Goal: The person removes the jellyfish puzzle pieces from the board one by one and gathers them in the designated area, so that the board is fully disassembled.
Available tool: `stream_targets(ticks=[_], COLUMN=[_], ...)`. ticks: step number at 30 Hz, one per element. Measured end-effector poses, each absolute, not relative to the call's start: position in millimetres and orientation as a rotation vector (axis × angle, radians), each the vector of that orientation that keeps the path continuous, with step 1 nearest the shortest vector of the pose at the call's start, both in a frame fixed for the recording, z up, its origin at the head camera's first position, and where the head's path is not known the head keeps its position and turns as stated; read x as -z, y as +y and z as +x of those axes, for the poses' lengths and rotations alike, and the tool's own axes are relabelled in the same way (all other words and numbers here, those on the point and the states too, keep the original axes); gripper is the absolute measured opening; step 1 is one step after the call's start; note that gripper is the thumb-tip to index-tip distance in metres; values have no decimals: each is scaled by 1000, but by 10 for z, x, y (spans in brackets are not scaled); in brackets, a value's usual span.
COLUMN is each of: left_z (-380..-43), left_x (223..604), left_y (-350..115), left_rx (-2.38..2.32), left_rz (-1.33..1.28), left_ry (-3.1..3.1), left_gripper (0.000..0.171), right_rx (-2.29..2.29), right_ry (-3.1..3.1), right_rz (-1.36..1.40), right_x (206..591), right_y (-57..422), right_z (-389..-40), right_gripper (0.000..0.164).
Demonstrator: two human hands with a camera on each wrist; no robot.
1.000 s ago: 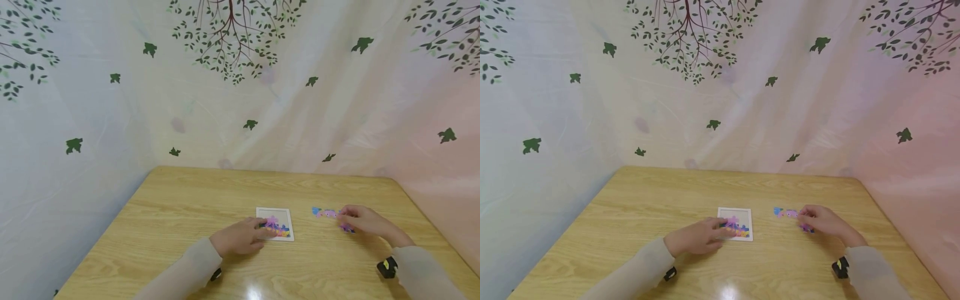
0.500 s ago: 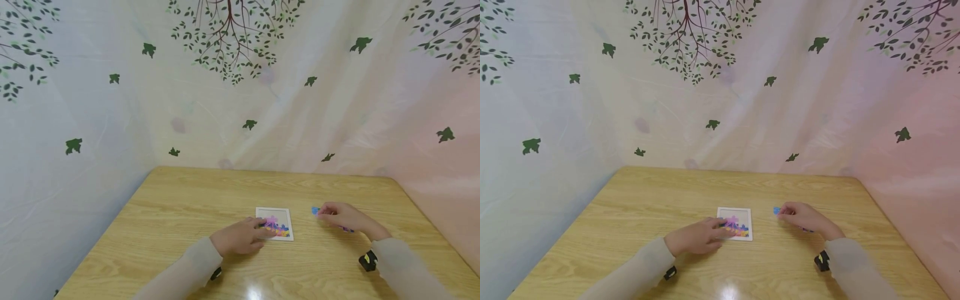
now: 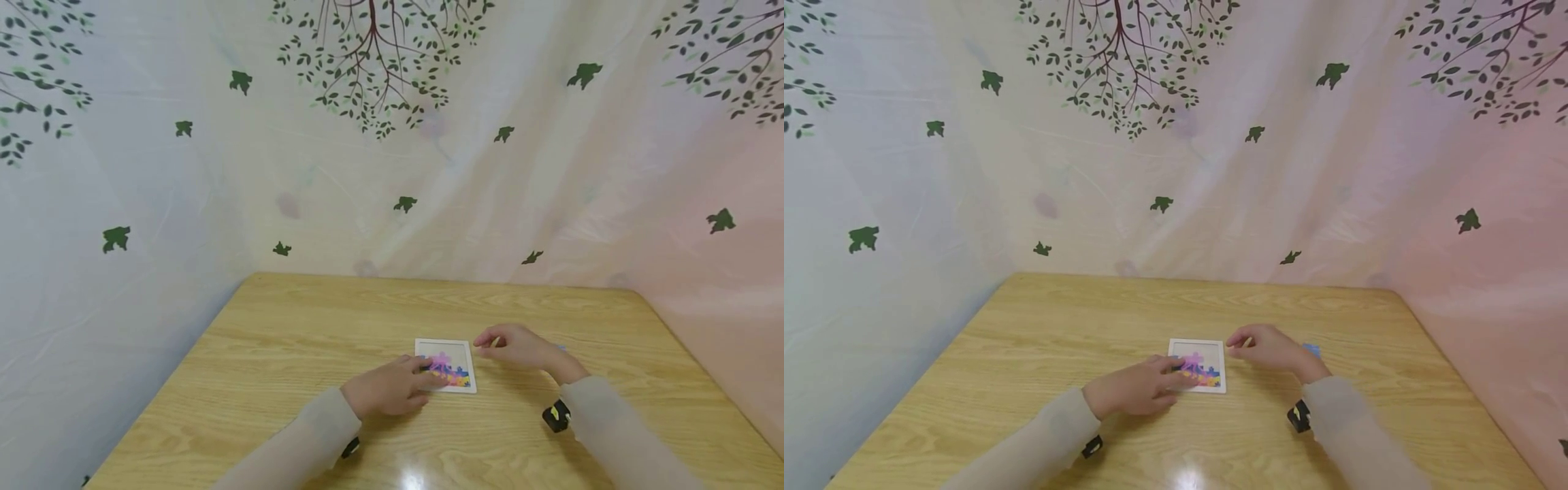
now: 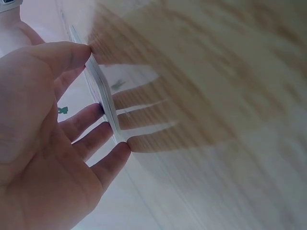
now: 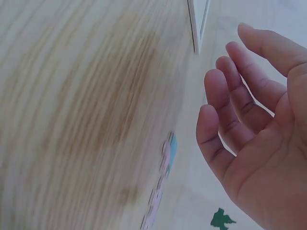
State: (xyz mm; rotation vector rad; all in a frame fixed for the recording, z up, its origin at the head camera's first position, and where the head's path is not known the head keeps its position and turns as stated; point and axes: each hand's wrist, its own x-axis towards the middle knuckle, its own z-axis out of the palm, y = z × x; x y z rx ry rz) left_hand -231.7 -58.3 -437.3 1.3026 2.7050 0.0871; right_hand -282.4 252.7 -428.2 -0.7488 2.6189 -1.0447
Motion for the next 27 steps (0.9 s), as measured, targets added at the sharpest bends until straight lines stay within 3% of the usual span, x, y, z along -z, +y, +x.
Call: stream_targets(ticks=[16, 27], left_z=[-2327, -2301], left_x=[4367, 4356], left_y=[-586, -581], left_rx=[-49, -114], left_rz=[1353, 1315], left_ry=[2692, 2689], left_gripper=[47, 49], right_rx=[1015, 934], right_ry=[2585, 2609], right_rz=[-878, -856], right_x=[4355, 4395], right_y=[2090, 1957], right_z=[-2789, -2762], right_gripper=[48, 44])
